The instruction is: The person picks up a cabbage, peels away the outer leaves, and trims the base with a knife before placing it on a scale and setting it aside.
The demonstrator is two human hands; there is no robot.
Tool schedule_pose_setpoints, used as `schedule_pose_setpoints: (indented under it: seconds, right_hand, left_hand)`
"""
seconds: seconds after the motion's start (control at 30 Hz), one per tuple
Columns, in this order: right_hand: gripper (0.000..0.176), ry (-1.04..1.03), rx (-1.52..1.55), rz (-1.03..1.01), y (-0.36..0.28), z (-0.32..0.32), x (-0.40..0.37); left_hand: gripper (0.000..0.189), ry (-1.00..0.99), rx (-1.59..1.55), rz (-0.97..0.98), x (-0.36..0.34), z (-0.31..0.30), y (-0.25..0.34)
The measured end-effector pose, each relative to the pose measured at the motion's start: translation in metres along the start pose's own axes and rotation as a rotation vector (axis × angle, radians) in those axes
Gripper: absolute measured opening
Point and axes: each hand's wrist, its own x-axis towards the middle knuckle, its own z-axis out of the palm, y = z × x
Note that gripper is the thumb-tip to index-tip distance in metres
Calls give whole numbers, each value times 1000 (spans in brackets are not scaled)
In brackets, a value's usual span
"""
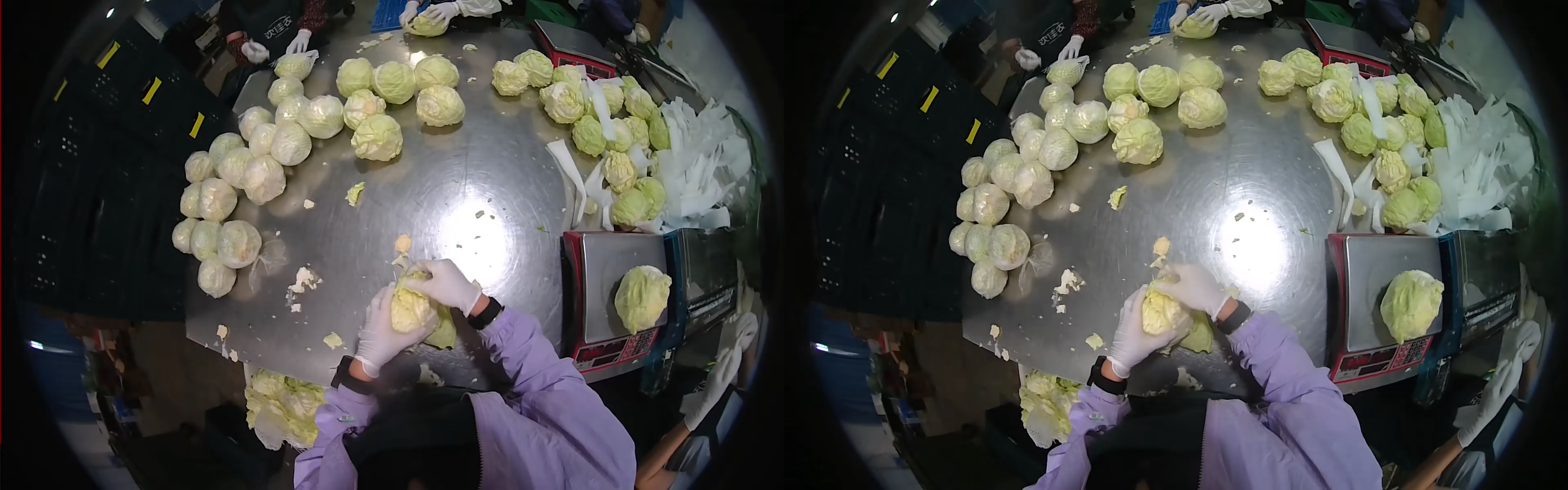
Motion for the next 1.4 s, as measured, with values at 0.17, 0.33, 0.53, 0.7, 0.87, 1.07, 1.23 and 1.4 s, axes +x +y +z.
schedule_pose_setpoints:
  seconds: [0.17,0.33,0.53,0.7,0.87,1.07,1.23,1.4]
  right_hand:
    - [27,57,667,448,16,-31,10]
    - [37,379,105,227,56,-50,-2]
    - [42,276,300,118,0,-34,-28]
    - [39,242,282,-80,-27,8,-38]
    - [26,404,-55,-377,-66,8,-31]
    - [10,324,1080,280,-25,-19,-29]
    - [10,578,1377,244,1,-27,-54]
    - [10,529,1480,34,-9,-63,-65]
  left_hand:
    - [98,-5,-6,113,-7,-2,-13]
    - [99,99,-578,-48,-30,12,-71]
    - [73,172,-1553,-367,-30,7,-85]
    - [73,244,-1738,-372,-21,4,-57]
    - [78,168,-1641,-359,-13,13,-47]
    - [66,163,-1765,-321,6,12,-20]
    - [72,-9,-1576,-220,35,1,35]
    - [71,-77,-1829,-384,35,33,50]
